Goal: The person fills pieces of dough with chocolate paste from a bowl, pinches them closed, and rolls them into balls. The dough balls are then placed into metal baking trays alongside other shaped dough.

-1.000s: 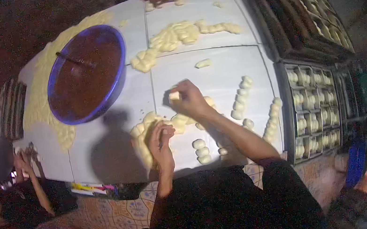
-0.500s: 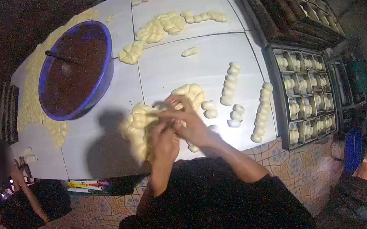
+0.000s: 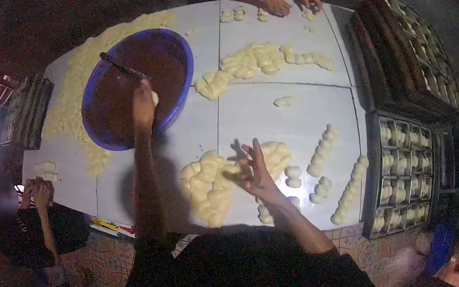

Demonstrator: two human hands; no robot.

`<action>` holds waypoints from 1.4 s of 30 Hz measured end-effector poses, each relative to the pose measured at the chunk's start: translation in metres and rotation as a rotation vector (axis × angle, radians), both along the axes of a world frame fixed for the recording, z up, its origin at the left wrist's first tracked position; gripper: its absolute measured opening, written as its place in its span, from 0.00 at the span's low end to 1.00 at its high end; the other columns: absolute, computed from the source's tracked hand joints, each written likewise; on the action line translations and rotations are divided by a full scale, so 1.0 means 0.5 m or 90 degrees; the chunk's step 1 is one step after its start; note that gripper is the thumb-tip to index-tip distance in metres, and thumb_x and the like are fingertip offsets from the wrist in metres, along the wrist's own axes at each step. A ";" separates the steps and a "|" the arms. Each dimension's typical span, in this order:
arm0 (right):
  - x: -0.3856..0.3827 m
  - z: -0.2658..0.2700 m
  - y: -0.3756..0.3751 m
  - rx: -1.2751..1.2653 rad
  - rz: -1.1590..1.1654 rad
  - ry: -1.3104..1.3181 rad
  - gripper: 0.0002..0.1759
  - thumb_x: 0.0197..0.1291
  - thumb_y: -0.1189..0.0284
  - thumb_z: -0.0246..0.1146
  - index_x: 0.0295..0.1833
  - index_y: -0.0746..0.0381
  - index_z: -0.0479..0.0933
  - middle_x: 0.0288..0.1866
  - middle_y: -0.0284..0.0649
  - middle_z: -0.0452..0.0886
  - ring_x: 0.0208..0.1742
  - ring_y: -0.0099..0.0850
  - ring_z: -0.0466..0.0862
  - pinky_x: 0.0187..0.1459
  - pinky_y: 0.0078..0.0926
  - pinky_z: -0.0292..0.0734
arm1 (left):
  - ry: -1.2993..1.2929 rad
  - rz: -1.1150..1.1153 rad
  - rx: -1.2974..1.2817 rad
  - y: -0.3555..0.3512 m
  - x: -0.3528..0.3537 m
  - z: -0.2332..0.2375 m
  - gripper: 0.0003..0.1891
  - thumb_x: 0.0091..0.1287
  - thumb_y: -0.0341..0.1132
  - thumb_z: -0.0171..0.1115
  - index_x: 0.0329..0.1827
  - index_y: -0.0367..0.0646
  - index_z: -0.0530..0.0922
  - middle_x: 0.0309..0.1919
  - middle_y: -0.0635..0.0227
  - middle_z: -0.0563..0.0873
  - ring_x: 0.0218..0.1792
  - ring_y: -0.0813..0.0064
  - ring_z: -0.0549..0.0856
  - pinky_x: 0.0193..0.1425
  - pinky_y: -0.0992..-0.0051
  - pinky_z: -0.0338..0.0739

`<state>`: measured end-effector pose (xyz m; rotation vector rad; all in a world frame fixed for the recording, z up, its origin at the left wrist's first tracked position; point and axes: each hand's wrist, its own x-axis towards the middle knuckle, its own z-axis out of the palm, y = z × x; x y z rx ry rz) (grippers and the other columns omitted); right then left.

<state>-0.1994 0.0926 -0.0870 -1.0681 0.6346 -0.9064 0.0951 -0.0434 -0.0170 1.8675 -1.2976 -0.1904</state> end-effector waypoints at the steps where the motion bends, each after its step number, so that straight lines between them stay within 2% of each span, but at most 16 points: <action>1: 0.008 0.009 -0.003 -0.002 0.008 -0.027 0.61 0.54 0.50 0.69 0.77 0.44 0.27 0.76 0.49 0.42 0.73 0.43 0.57 0.65 0.46 0.68 | -0.047 -0.055 0.059 -0.026 0.034 -0.048 0.38 0.72 0.63 0.29 0.45 0.36 0.79 0.28 0.60 0.81 0.27 0.65 0.78 0.44 0.66 0.72; 3: 0.019 -0.031 -0.007 -0.036 0.010 -0.083 0.56 0.57 0.55 0.66 0.77 0.40 0.31 0.77 0.49 0.42 0.71 0.43 0.60 0.67 0.50 0.66 | -0.139 -0.177 0.161 -0.054 0.055 -0.056 0.39 0.71 0.64 0.27 0.56 0.38 0.77 0.36 0.52 0.84 0.35 0.51 0.81 0.56 0.57 0.70; 7: 0.019 -0.058 -0.015 0.000 -0.044 -0.045 0.50 0.61 0.63 0.65 0.78 0.45 0.36 0.74 0.47 0.52 0.65 0.36 0.68 0.64 0.45 0.70 | -0.117 -0.098 0.382 -0.025 0.024 -0.105 0.31 0.71 0.57 0.40 0.56 0.37 0.76 0.45 0.48 0.82 0.47 0.52 0.81 0.57 0.59 0.71; 11: 0.021 -0.042 -0.011 0.178 -0.094 -0.077 0.38 0.68 0.69 0.56 0.77 0.60 0.43 0.63 0.48 0.69 0.51 0.29 0.76 0.53 0.25 0.74 | -0.215 -0.072 -0.117 0.124 -0.140 -0.071 0.35 0.71 0.59 0.43 0.61 0.32 0.71 0.46 0.43 0.81 0.48 0.54 0.81 0.54 0.58 0.73; 14: 0.020 -0.052 -0.016 0.518 -0.040 -0.275 0.29 0.68 0.69 0.57 0.70 0.68 0.59 0.56 0.46 0.73 0.46 0.26 0.76 0.49 0.22 0.75 | 0.955 -0.218 0.068 0.215 -0.243 -0.094 0.40 0.70 0.67 0.34 0.62 0.35 0.69 0.53 0.49 0.79 0.55 0.60 0.78 0.58 0.59 0.72; 15: 0.014 -0.062 -0.008 0.489 -0.057 -0.208 0.26 0.68 0.69 0.58 0.66 0.70 0.64 0.56 0.46 0.74 0.46 0.26 0.76 0.48 0.22 0.75 | 1.167 -0.460 0.244 0.245 -0.225 -0.098 0.41 0.70 0.68 0.31 0.61 0.36 0.70 0.54 0.53 0.79 0.56 0.63 0.77 0.59 0.61 0.71; 17: 0.000 -0.079 0.004 0.426 -0.087 -0.075 0.20 0.67 0.68 0.58 0.58 0.72 0.72 0.54 0.45 0.74 0.46 0.25 0.77 0.45 0.20 0.74 | 0.980 -0.055 0.221 0.288 -0.297 -0.072 0.42 0.70 0.67 0.26 0.62 0.37 0.70 0.54 0.55 0.78 0.56 0.65 0.76 0.62 0.66 0.68; 18: 0.001 -0.051 0.015 0.347 -0.143 0.011 0.18 0.66 0.69 0.60 0.55 0.71 0.75 0.54 0.44 0.74 0.47 0.27 0.76 0.46 0.22 0.74 | 0.972 -0.021 0.153 0.309 -0.318 -0.070 0.37 0.72 0.61 0.38 0.63 0.32 0.67 0.54 0.53 0.76 0.57 0.63 0.75 0.62 0.64 0.68; 22: -0.011 0.007 0.069 -0.247 -0.253 0.404 0.16 0.57 0.81 0.61 0.52 0.66 0.78 0.49 0.40 0.74 0.52 0.30 0.74 0.50 0.27 0.71 | 1.031 -0.020 0.211 0.351 -0.347 -0.078 0.21 0.71 0.36 0.54 0.62 0.32 0.70 0.50 0.58 0.78 0.51 0.71 0.79 0.53 0.69 0.75; 25: -0.052 0.007 0.081 -0.339 -0.195 0.413 0.12 0.57 0.81 0.61 0.48 0.65 0.81 0.49 0.41 0.74 0.51 0.33 0.75 0.50 0.29 0.71 | 0.501 -0.296 0.224 0.383 -0.342 -0.122 0.20 0.66 0.26 0.59 0.61 0.30 0.71 0.46 0.59 0.81 0.46 0.73 0.81 0.47 0.74 0.78; 29: -0.071 0.004 0.080 -0.089 -0.327 0.081 0.08 0.55 0.81 0.64 0.42 0.65 0.81 0.46 0.41 0.76 0.45 0.31 0.78 0.46 0.21 0.73 | 0.683 -0.298 0.206 0.415 -0.376 -0.119 0.17 0.66 0.25 0.61 0.56 0.28 0.75 0.43 0.58 0.83 0.36 0.73 0.84 0.42 0.75 0.83; 34: -0.101 0.057 0.119 -0.339 -0.184 0.295 0.10 0.58 0.78 0.64 0.46 0.65 0.80 0.45 0.42 0.78 0.43 0.32 0.80 0.44 0.23 0.74 | 0.621 -0.274 0.279 0.421 -0.392 -0.112 0.08 0.67 0.27 0.60 0.45 0.30 0.78 0.37 0.61 0.83 0.36 0.76 0.84 0.39 0.80 0.83; 37: -0.146 0.027 0.133 -0.176 -0.136 0.396 0.12 0.60 0.74 0.63 0.49 0.64 0.81 0.38 0.41 0.80 0.38 0.27 0.79 0.41 0.21 0.74 | 0.722 -0.217 0.217 0.435 -0.432 -0.102 0.07 0.67 0.27 0.60 0.43 0.32 0.78 0.41 0.62 0.83 0.38 0.78 0.83 0.37 0.80 0.83; 40: -0.137 0.016 0.140 -0.060 -0.261 0.289 0.17 0.62 0.73 0.62 0.57 0.63 0.77 0.41 0.38 0.81 0.33 0.24 0.76 0.36 0.19 0.71 | 0.519 -0.329 0.223 0.439 -0.434 -0.150 0.08 0.63 0.23 0.62 0.44 0.32 0.77 0.41 0.63 0.82 0.41 0.77 0.82 0.43 0.76 0.83; 41: -0.144 0.023 0.136 -0.240 -0.290 0.348 0.22 0.64 0.72 0.60 0.64 0.62 0.72 0.47 0.35 0.80 0.34 0.20 0.74 0.36 0.18 0.70 | 0.432 -0.383 0.196 0.438 -0.433 -0.160 0.09 0.62 0.22 0.63 0.44 0.31 0.77 0.41 0.62 0.82 0.41 0.77 0.82 0.44 0.75 0.82; 42: -0.161 0.047 0.128 -0.055 -0.147 0.297 0.23 0.64 0.72 0.60 0.65 0.62 0.70 0.50 0.36 0.79 0.36 0.20 0.74 0.38 0.18 0.71 | 0.511 -0.408 0.079 0.436 -0.440 -0.162 0.18 0.58 0.17 0.63 0.52 0.32 0.73 0.39 0.61 0.82 0.42 0.75 0.82 0.48 0.74 0.82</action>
